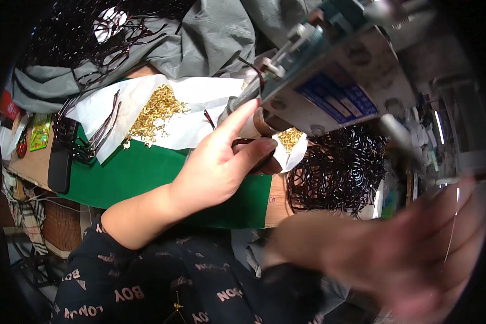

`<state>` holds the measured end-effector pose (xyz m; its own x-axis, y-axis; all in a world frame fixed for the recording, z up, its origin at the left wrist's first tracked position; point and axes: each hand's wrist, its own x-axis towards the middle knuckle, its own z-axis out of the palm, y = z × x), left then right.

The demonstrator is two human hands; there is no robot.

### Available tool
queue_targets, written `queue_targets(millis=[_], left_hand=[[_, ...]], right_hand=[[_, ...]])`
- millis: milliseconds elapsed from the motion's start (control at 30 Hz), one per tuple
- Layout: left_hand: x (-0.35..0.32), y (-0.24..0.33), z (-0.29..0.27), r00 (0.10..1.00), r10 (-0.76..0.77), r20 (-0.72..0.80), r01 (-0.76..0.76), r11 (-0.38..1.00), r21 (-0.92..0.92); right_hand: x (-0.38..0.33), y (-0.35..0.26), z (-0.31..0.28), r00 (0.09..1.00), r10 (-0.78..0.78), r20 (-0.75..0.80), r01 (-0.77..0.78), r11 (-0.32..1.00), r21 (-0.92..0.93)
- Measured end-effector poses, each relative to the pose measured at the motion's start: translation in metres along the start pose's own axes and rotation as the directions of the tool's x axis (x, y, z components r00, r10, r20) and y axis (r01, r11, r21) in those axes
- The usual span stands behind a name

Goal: The person assembles eyeglasses by attaching small gold-colored components to the temples using a heat press machine. They repeatedly pick up frames, position them under the press, and then place the finished glasses into a large bag.

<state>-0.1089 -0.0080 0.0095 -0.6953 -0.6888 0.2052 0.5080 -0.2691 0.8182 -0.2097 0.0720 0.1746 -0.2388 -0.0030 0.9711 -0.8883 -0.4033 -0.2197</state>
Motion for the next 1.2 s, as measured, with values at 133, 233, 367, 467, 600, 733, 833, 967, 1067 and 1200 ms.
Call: queue_targets(millis=[133,233,367,467,600,733,833,967,1067,1200], left_hand=[[-0.001,-0.024,-0.006,0.977,0.215,0.005,-0.205,0.923,0.326],[-0.002,-0.001,-0.021,0.954,0.297,0.041,-0.291,0.886,0.361],[-0.078,0.054,-0.055,0.926,0.342,0.163,-0.262,0.268,0.927],[-0.123,0.097,-0.085,0.969,0.123,-0.215,0.207,0.081,0.975],[-0.15,0.113,-0.128,0.909,0.106,-0.403,0.384,0.158,0.91],[-0.127,0.117,-0.156,0.967,0.085,-0.239,0.227,0.13,0.965],[-0.115,0.113,-0.18,0.981,0.112,-0.158,0.181,-0.253,0.95],[-0.066,0.125,-0.202,0.952,0.303,-0.034,0.179,-0.464,0.868],[-0.013,0.125,-0.27,0.954,0.3,-0.001,0.218,-0.689,0.692],[0.038,0.153,-0.31,0.896,0.395,0.202,0.003,-0.462,0.887]], right_hand=[[-0.045,-0.022,0.019,0.983,-0.14,-0.118,0.173,0.923,0.344],[0.008,0.019,-0.044,0.856,-0.1,0.507,-0.284,0.728,0.623],[-0.015,0.038,-0.052,0.979,-0.012,0.205,-0.066,0.927,0.368],[-0.057,0.038,-0.049,0.929,-0.284,0.237,0.328,0.929,-0.174],[-0.107,0.039,-0.016,0.982,0.19,-0.018,-0.187,0.974,0.132],[-0.118,0.044,-0.034,0.986,0.136,0.095,-0.132,0.99,-0.047],[-0.126,0.043,-0.056,0.957,0.233,0.171,-0.207,0.966,-0.157],[-0.152,0.027,-0.063,0.893,0.386,0.231,-0.323,0.907,-0.269],[-0.174,0.023,-0.063,0.842,0.427,0.33,-0.411,0.904,-0.121],[-0.196,-0.005,-0.039,0.699,0.494,0.517,-0.522,0.846,-0.103]])
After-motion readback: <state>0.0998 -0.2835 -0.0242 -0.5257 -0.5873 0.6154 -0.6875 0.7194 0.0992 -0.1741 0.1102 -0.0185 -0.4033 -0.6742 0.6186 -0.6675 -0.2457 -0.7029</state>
